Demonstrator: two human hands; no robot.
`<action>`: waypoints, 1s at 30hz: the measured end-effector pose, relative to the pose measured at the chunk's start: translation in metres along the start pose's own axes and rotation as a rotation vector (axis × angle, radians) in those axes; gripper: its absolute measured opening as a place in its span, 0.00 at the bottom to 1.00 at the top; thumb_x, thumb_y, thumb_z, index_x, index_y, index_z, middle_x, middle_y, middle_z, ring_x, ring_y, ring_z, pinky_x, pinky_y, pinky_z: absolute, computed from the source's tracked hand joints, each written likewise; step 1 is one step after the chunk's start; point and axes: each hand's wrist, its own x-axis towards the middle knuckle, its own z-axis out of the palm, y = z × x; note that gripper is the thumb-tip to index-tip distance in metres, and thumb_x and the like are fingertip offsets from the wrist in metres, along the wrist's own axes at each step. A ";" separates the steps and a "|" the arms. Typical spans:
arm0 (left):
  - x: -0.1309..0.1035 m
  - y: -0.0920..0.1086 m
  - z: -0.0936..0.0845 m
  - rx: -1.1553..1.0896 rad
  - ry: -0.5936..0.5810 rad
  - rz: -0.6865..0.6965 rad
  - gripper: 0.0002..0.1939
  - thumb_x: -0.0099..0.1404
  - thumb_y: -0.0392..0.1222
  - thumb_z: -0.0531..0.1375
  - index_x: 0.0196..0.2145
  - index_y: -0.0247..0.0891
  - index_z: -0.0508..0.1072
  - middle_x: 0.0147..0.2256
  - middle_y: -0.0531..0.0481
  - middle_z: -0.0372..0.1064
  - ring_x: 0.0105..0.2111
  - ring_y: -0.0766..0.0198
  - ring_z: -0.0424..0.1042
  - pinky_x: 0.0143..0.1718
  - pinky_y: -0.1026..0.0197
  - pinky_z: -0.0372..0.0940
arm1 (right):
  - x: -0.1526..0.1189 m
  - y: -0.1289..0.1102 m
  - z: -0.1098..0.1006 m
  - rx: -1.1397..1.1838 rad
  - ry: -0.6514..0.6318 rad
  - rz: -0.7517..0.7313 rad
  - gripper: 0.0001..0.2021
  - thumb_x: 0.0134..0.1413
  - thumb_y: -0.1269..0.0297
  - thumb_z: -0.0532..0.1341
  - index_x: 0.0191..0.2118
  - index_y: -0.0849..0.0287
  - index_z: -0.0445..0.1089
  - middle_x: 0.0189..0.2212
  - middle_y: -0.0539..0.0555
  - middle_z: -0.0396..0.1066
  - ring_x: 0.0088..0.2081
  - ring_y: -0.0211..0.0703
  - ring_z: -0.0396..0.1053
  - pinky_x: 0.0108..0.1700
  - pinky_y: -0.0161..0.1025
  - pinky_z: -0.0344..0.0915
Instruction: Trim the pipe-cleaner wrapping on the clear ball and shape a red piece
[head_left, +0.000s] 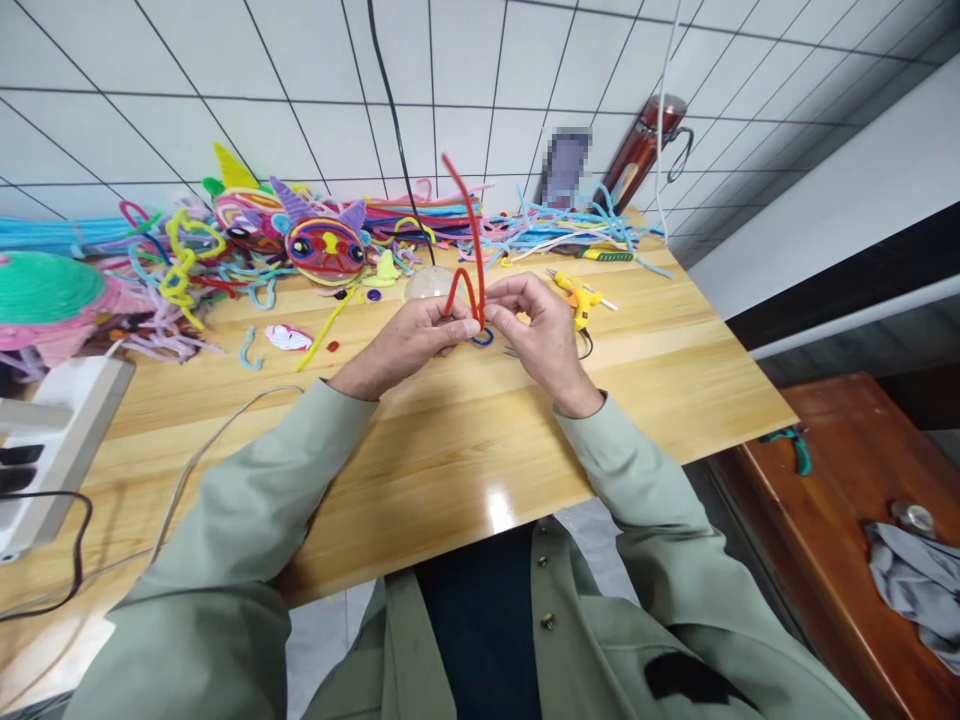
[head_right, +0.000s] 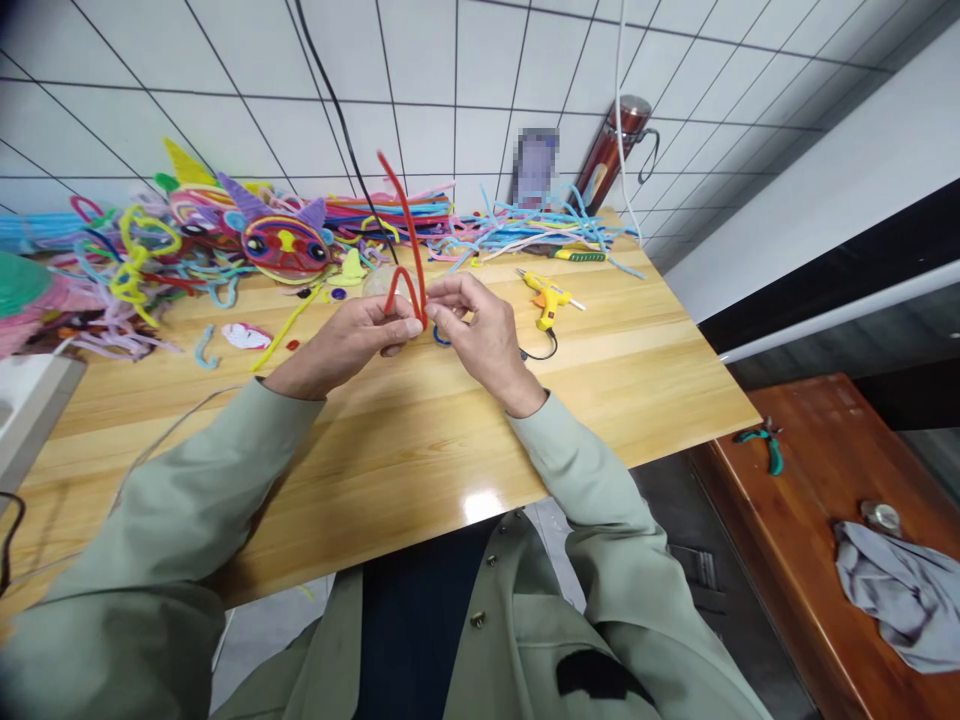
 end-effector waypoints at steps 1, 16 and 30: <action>0.000 0.000 0.001 -0.007 -0.003 0.003 0.25 0.64 0.61 0.77 0.32 0.39 0.74 0.26 0.56 0.62 0.25 0.67 0.57 0.28 0.62 0.55 | 0.000 -0.001 0.001 0.100 -0.007 0.072 0.13 0.69 0.49 0.73 0.47 0.51 0.79 0.39 0.50 0.83 0.39 0.43 0.80 0.45 0.42 0.77; -0.001 0.004 0.004 0.063 -0.010 0.046 0.21 0.66 0.56 0.75 0.30 0.40 0.73 0.23 0.56 0.61 0.24 0.67 0.58 0.27 0.63 0.54 | 0.003 -0.012 0.007 0.441 -0.057 0.383 0.11 0.56 0.56 0.74 0.40 0.55 0.83 0.30 0.47 0.79 0.26 0.34 0.66 0.30 0.36 0.67; 0.002 0.003 0.008 0.067 0.002 0.079 0.21 0.66 0.57 0.74 0.30 0.39 0.75 0.25 0.54 0.63 0.25 0.66 0.57 0.28 0.62 0.54 | 0.000 -0.014 0.008 0.422 -0.044 0.355 0.18 0.60 0.45 0.75 0.37 0.55 0.80 0.24 0.45 0.73 0.26 0.35 0.66 0.31 0.35 0.66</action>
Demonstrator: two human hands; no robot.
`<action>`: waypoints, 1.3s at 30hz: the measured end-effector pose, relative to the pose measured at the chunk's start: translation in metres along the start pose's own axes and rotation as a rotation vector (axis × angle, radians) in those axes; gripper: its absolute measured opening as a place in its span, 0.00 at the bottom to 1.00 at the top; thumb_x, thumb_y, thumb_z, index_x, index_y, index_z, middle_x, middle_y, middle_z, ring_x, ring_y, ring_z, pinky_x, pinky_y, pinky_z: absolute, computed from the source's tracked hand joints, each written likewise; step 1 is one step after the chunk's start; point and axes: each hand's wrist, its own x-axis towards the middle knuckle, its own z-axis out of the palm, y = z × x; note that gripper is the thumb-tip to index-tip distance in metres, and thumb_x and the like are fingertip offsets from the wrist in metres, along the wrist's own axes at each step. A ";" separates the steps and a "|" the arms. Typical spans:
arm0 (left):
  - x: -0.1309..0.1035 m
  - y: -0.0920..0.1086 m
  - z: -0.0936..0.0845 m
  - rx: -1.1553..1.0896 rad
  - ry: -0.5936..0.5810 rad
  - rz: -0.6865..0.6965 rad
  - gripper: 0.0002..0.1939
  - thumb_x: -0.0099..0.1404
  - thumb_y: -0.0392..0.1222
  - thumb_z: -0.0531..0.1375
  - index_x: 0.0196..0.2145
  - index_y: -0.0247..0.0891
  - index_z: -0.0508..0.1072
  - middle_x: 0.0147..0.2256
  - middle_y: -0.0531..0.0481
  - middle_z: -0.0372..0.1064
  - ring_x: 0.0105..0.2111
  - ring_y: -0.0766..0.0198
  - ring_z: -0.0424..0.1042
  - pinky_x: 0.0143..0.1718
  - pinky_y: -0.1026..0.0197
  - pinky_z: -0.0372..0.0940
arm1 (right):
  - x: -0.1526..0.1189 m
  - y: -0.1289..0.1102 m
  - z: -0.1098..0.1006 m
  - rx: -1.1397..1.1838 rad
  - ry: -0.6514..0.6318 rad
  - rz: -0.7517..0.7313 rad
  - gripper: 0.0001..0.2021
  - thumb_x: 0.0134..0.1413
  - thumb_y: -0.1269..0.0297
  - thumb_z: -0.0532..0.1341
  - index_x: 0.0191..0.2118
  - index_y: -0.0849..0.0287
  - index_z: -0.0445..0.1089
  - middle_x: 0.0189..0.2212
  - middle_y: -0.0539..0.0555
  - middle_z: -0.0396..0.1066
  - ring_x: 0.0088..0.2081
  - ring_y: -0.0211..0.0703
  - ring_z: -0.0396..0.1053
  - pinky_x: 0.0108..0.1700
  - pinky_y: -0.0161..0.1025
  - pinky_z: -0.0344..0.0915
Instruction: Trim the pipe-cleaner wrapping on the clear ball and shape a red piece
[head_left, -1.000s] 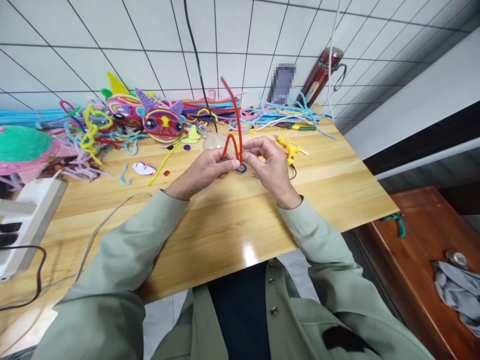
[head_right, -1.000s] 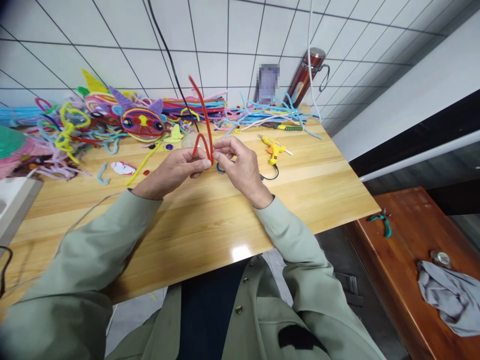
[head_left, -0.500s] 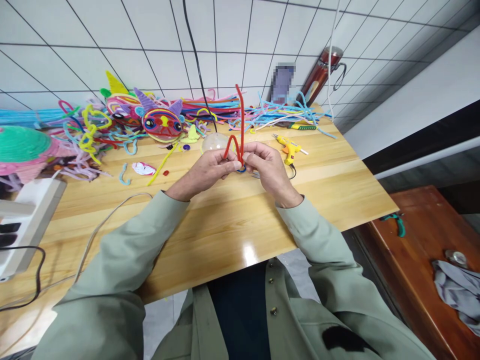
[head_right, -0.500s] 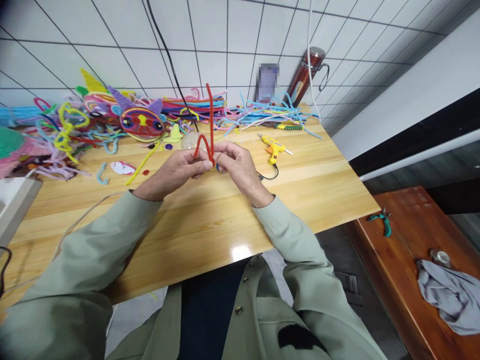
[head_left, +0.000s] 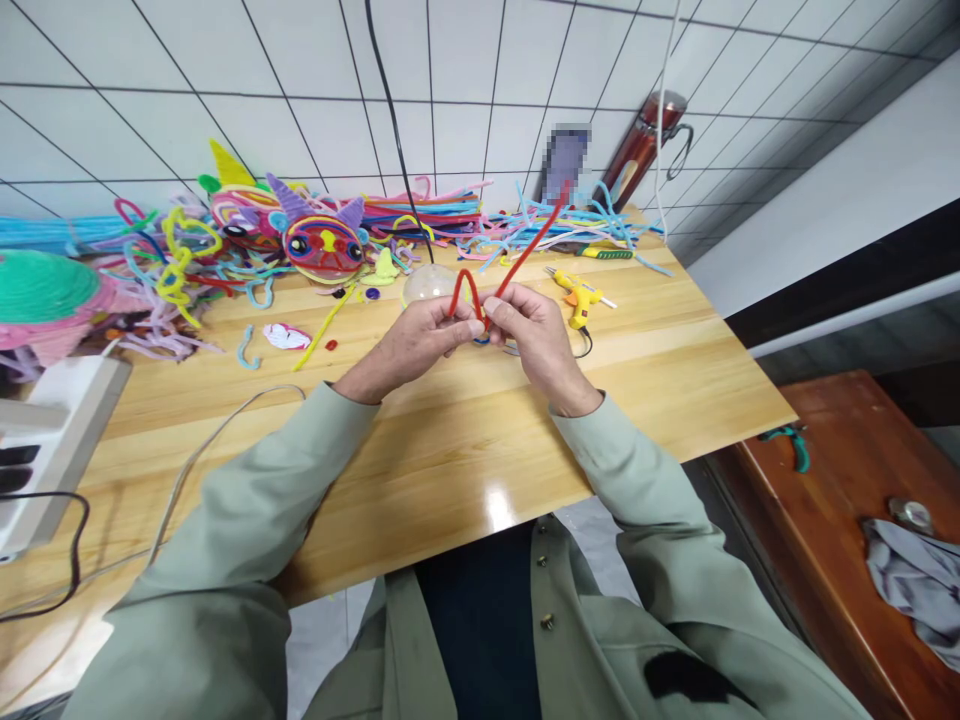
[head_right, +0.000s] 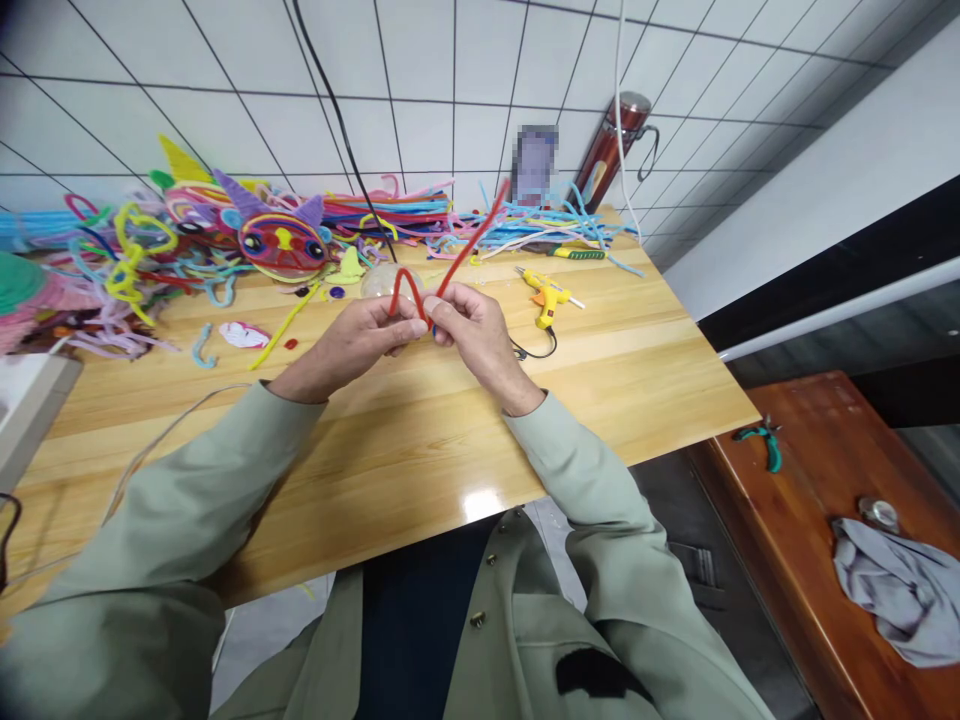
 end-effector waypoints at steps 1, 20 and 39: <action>0.000 0.001 0.001 -0.008 0.009 -0.005 0.20 0.65 0.57 0.75 0.30 0.39 0.75 0.25 0.54 0.63 0.25 0.66 0.57 0.28 0.62 0.54 | 0.000 0.001 0.000 0.000 0.006 -0.002 0.19 0.60 0.43 0.76 0.37 0.55 0.80 0.24 0.45 0.72 0.26 0.35 0.66 0.31 0.35 0.66; -0.002 0.003 0.003 -0.096 0.124 0.008 0.17 0.64 0.53 0.77 0.33 0.38 0.81 0.30 0.50 0.73 0.26 0.66 0.63 0.28 0.63 0.58 | 0.001 0.004 0.000 -0.039 0.021 -0.045 0.27 0.56 0.33 0.77 0.35 0.54 0.76 0.26 0.46 0.71 0.29 0.37 0.66 0.33 0.37 0.68; 0.005 0.000 -0.014 -0.232 0.249 0.022 0.27 0.61 0.64 0.80 0.31 0.40 0.77 0.29 0.51 0.73 0.24 0.68 0.63 0.25 0.62 0.60 | 0.005 0.001 -0.010 -0.045 0.014 0.000 0.31 0.54 0.28 0.76 0.35 0.53 0.74 0.32 0.50 0.82 0.29 0.38 0.76 0.34 0.37 0.76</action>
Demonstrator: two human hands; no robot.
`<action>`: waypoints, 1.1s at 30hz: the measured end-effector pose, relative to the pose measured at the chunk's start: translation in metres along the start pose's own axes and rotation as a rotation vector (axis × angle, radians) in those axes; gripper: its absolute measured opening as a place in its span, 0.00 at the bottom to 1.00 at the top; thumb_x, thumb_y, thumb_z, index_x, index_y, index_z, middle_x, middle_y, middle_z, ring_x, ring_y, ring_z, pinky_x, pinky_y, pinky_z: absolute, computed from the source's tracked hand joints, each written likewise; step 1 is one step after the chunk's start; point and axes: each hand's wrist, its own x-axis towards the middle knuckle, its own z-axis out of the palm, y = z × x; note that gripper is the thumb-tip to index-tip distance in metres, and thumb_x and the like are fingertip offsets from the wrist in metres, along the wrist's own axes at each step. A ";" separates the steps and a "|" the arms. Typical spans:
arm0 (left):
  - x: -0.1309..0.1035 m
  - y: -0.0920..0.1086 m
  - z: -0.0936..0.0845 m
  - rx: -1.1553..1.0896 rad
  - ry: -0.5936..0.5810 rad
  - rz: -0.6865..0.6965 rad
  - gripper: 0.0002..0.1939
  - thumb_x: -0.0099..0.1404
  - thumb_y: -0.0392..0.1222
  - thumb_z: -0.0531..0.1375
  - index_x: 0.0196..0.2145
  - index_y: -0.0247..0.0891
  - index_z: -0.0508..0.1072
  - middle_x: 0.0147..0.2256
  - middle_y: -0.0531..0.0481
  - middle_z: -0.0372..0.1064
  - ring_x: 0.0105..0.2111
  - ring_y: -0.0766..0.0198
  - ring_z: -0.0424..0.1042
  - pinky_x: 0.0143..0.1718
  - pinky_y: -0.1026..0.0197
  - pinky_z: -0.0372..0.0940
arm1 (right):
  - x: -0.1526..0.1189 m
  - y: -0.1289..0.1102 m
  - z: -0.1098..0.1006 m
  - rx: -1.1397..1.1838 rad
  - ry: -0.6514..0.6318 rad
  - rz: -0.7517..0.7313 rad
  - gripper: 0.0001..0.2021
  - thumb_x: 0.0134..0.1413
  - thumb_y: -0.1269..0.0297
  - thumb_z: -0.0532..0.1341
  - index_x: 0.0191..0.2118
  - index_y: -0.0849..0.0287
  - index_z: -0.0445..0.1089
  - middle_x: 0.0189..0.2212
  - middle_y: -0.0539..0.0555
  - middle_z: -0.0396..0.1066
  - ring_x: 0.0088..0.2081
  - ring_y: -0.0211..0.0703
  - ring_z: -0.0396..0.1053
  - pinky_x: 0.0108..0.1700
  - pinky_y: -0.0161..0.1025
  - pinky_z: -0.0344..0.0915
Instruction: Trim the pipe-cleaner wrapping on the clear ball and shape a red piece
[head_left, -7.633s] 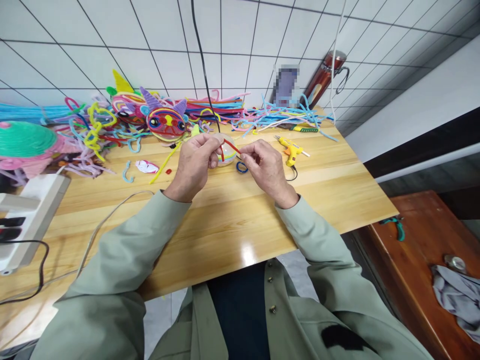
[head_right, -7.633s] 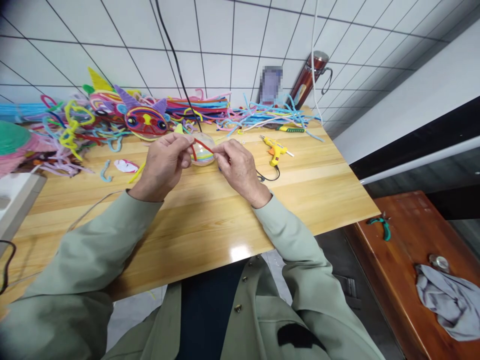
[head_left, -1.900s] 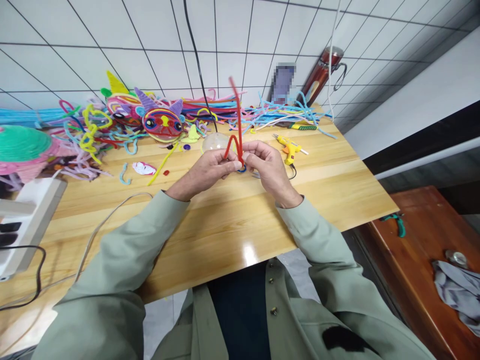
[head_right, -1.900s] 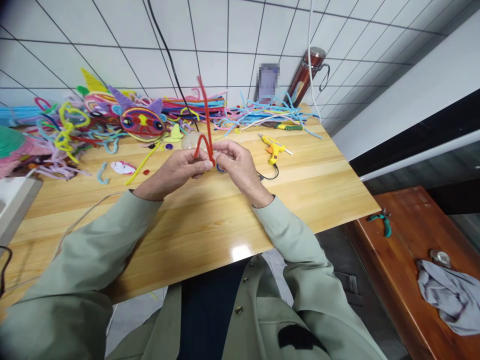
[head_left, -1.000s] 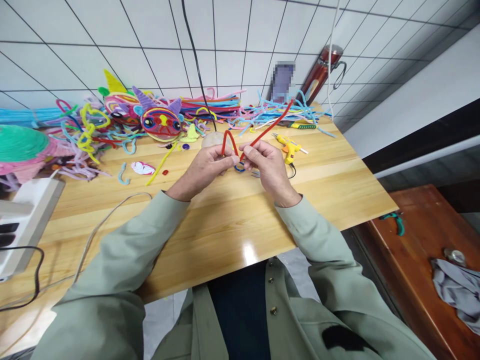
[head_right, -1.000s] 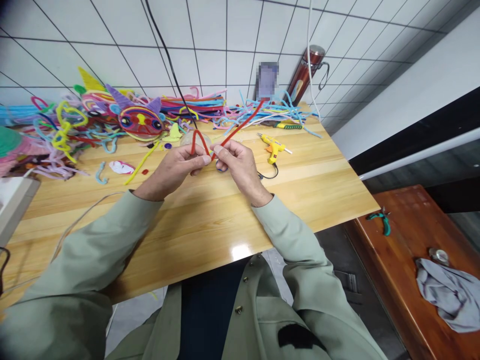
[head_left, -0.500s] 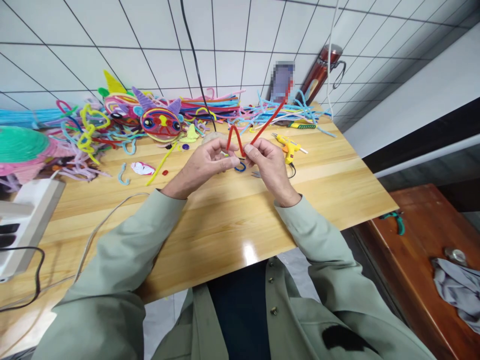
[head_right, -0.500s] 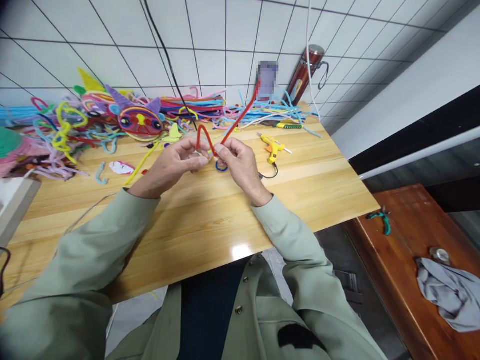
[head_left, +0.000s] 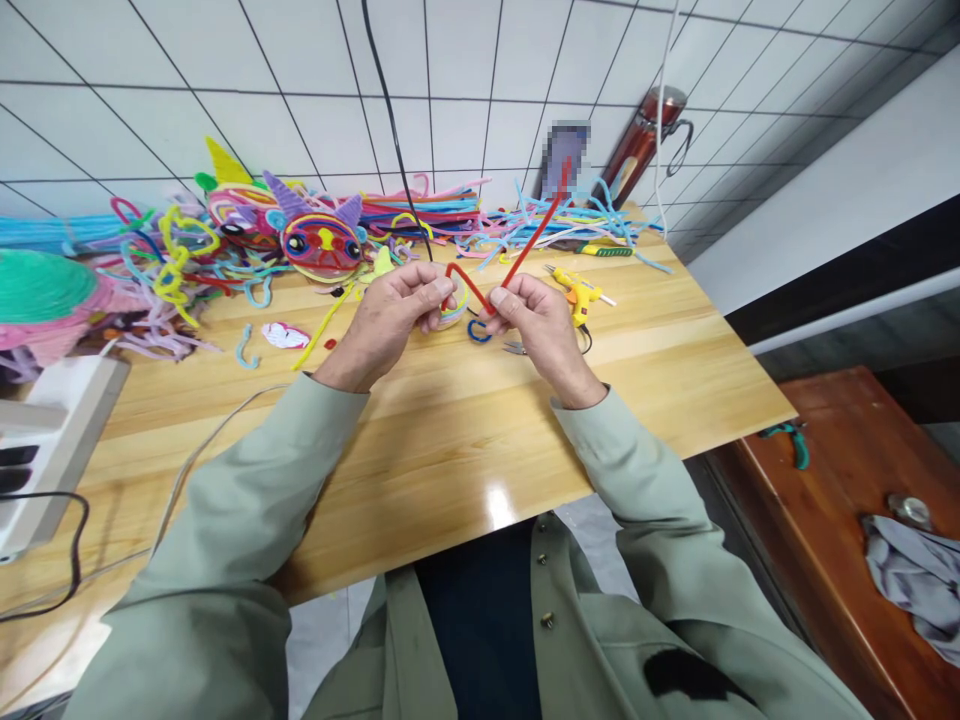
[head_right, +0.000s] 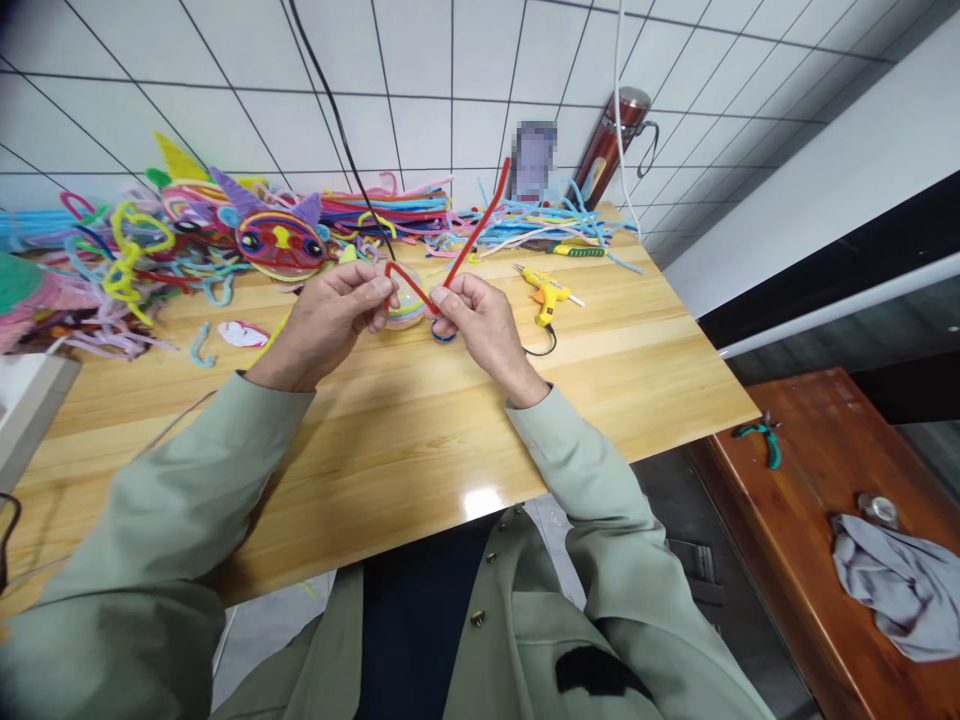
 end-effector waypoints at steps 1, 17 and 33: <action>0.000 -0.001 0.000 -0.006 -0.001 -0.005 0.26 0.62 0.63 0.80 0.31 0.40 0.77 0.29 0.51 0.73 0.23 0.68 0.63 0.25 0.62 0.60 | 0.000 0.000 -0.001 -0.004 0.005 -0.004 0.31 0.54 0.28 0.77 0.35 0.53 0.74 0.32 0.50 0.82 0.29 0.38 0.76 0.34 0.37 0.76; 0.001 -0.002 0.000 -0.126 -0.029 -0.055 0.23 0.59 0.56 0.83 0.30 0.38 0.80 0.28 0.51 0.74 0.23 0.70 0.64 0.24 0.66 0.61 | 0.002 0.002 -0.001 -0.006 -0.018 -0.039 0.31 0.55 0.28 0.76 0.37 0.54 0.76 0.31 0.48 0.80 0.29 0.36 0.75 0.34 0.34 0.75; 0.000 -0.001 0.000 -0.134 -0.057 -0.073 0.24 0.57 0.57 0.85 0.29 0.37 0.82 0.27 0.51 0.72 0.23 0.71 0.64 0.24 0.67 0.61 | -0.001 0.003 0.002 0.017 -0.071 -0.018 0.30 0.55 0.31 0.78 0.37 0.55 0.75 0.31 0.49 0.80 0.31 0.37 0.75 0.36 0.35 0.76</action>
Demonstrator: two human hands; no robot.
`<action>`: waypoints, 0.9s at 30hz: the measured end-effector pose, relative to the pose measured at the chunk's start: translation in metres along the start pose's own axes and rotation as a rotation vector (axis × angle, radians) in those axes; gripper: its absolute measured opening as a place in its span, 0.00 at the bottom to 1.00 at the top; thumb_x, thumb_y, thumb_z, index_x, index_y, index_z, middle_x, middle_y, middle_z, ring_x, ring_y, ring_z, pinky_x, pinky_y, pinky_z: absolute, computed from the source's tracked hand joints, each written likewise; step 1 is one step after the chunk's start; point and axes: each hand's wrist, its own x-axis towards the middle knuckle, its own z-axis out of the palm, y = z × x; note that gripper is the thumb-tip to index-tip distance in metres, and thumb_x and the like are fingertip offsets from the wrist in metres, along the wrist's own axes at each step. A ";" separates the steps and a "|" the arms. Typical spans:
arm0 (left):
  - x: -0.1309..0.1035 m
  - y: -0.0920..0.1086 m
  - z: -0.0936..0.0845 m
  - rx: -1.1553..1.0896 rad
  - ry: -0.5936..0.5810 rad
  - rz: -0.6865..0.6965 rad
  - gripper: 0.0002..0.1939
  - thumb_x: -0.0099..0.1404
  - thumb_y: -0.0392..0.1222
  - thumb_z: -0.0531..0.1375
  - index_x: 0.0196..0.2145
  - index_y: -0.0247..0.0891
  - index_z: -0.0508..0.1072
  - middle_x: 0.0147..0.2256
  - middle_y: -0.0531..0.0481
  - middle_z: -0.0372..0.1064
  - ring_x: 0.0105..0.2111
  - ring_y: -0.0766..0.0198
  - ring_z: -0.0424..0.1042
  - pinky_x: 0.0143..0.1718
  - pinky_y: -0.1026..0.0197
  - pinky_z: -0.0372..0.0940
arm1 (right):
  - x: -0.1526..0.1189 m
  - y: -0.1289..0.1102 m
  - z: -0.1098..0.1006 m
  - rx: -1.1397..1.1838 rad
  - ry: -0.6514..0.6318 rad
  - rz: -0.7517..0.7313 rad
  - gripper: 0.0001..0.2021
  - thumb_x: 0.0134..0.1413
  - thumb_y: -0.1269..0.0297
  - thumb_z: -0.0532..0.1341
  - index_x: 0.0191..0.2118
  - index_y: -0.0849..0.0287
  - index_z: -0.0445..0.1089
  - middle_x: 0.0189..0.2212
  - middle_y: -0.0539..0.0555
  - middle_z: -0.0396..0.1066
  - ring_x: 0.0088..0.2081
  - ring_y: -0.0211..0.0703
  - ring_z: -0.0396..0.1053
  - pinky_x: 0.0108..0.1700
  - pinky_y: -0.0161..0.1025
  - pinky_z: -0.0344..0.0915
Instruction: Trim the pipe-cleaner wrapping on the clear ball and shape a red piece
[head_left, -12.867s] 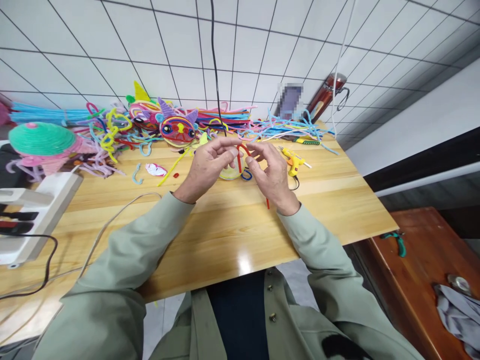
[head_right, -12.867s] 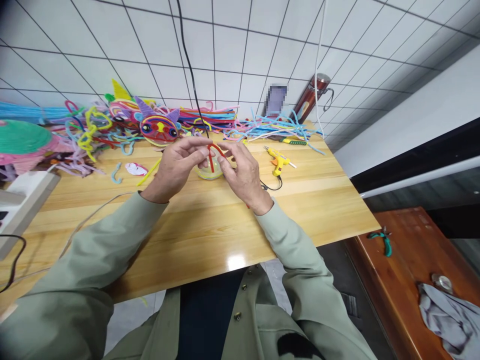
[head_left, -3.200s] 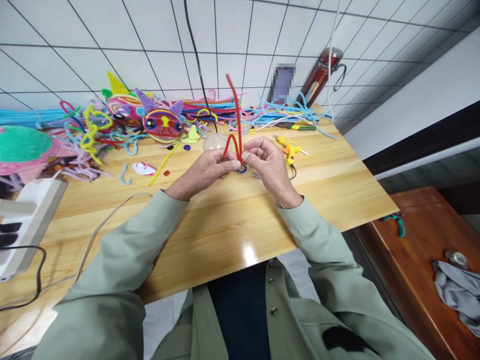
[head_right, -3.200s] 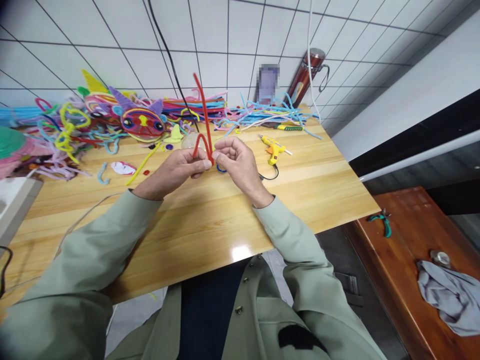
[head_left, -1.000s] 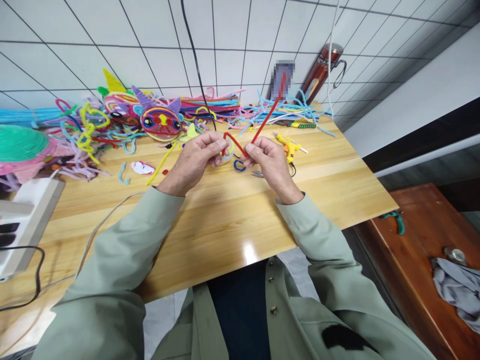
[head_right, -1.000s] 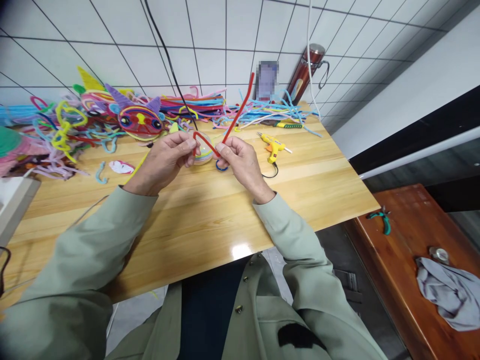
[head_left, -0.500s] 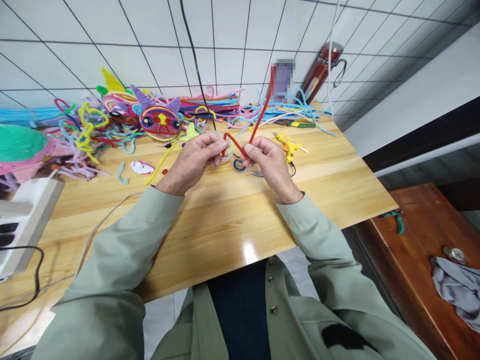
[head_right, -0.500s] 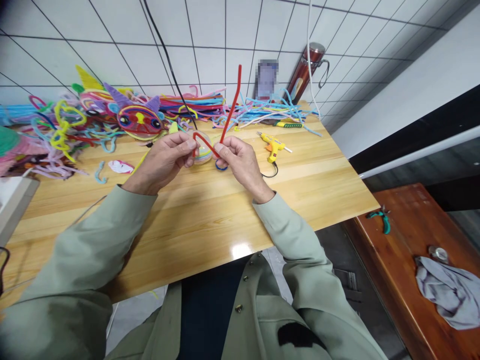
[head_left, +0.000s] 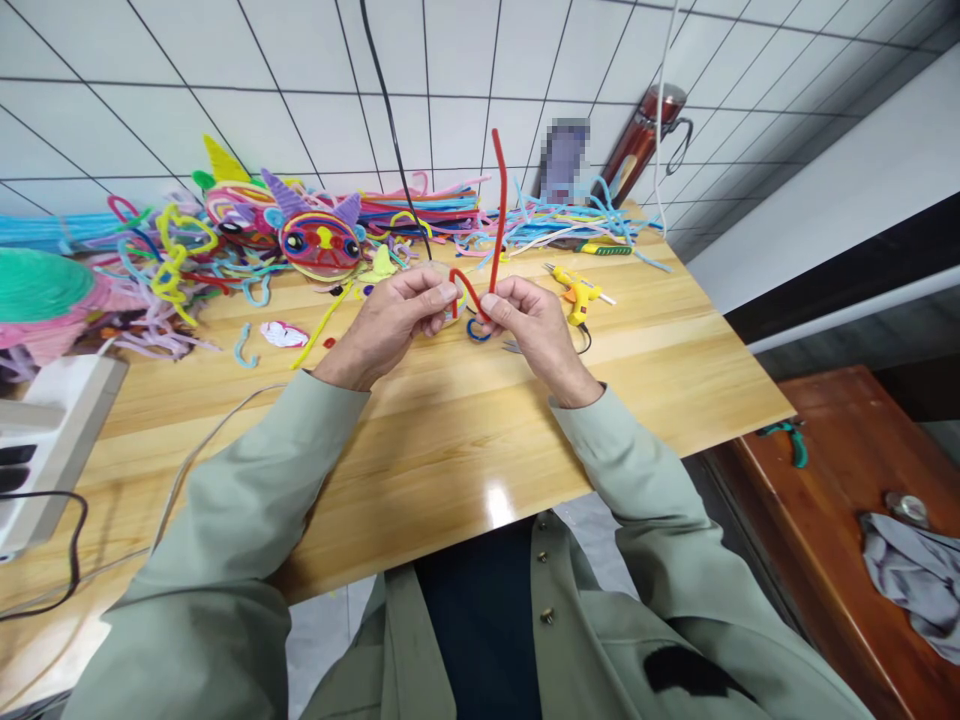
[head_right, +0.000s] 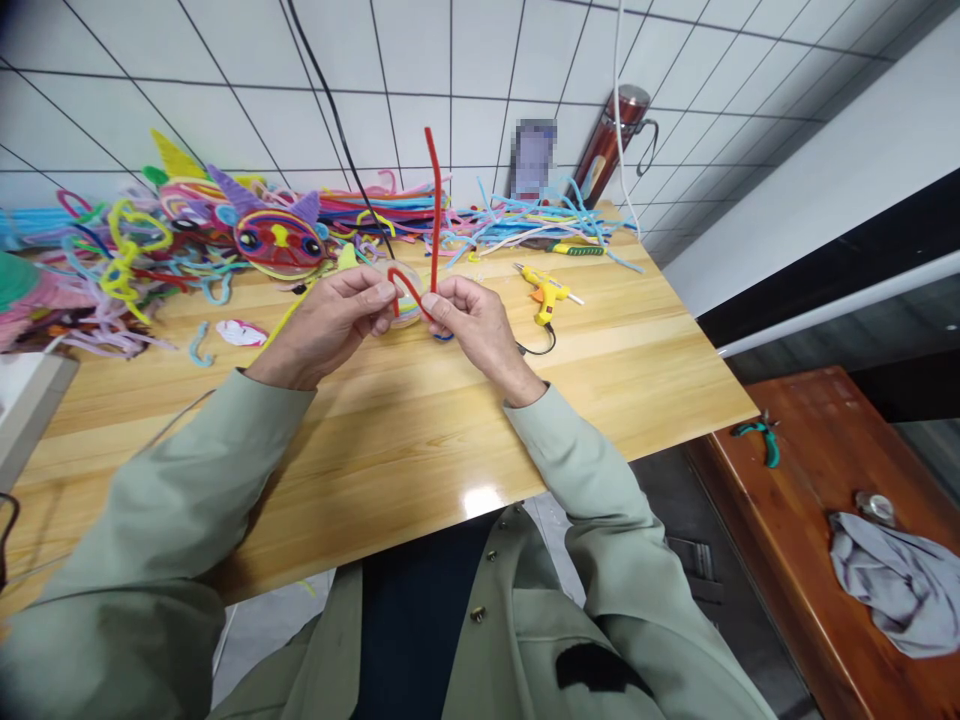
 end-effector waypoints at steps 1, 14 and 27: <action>0.000 0.000 0.000 0.004 -0.004 0.004 0.24 0.57 0.57 0.84 0.29 0.37 0.81 0.27 0.51 0.72 0.23 0.70 0.64 0.24 0.67 0.60 | 0.000 0.000 0.000 -0.002 -0.002 0.001 0.30 0.55 0.31 0.78 0.37 0.55 0.75 0.31 0.49 0.80 0.31 0.37 0.75 0.35 0.35 0.75; 0.000 -0.002 0.000 0.006 -0.011 0.015 0.25 0.57 0.58 0.84 0.27 0.37 0.80 0.28 0.51 0.71 0.24 0.70 0.64 0.25 0.66 0.60 | -0.002 -0.001 0.001 0.003 0.004 0.019 0.29 0.54 0.32 0.78 0.36 0.55 0.76 0.31 0.49 0.81 0.31 0.38 0.76 0.36 0.36 0.75; 0.002 -0.004 -0.003 -0.053 -0.015 -0.008 0.28 0.60 0.62 0.83 0.28 0.38 0.77 0.24 0.51 0.71 0.22 0.69 0.65 0.23 0.65 0.59 | -0.003 -0.003 0.003 -0.006 0.009 0.016 0.29 0.54 0.32 0.78 0.36 0.55 0.75 0.29 0.49 0.79 0.31 0.38 0.74 0.36 0.36 0.74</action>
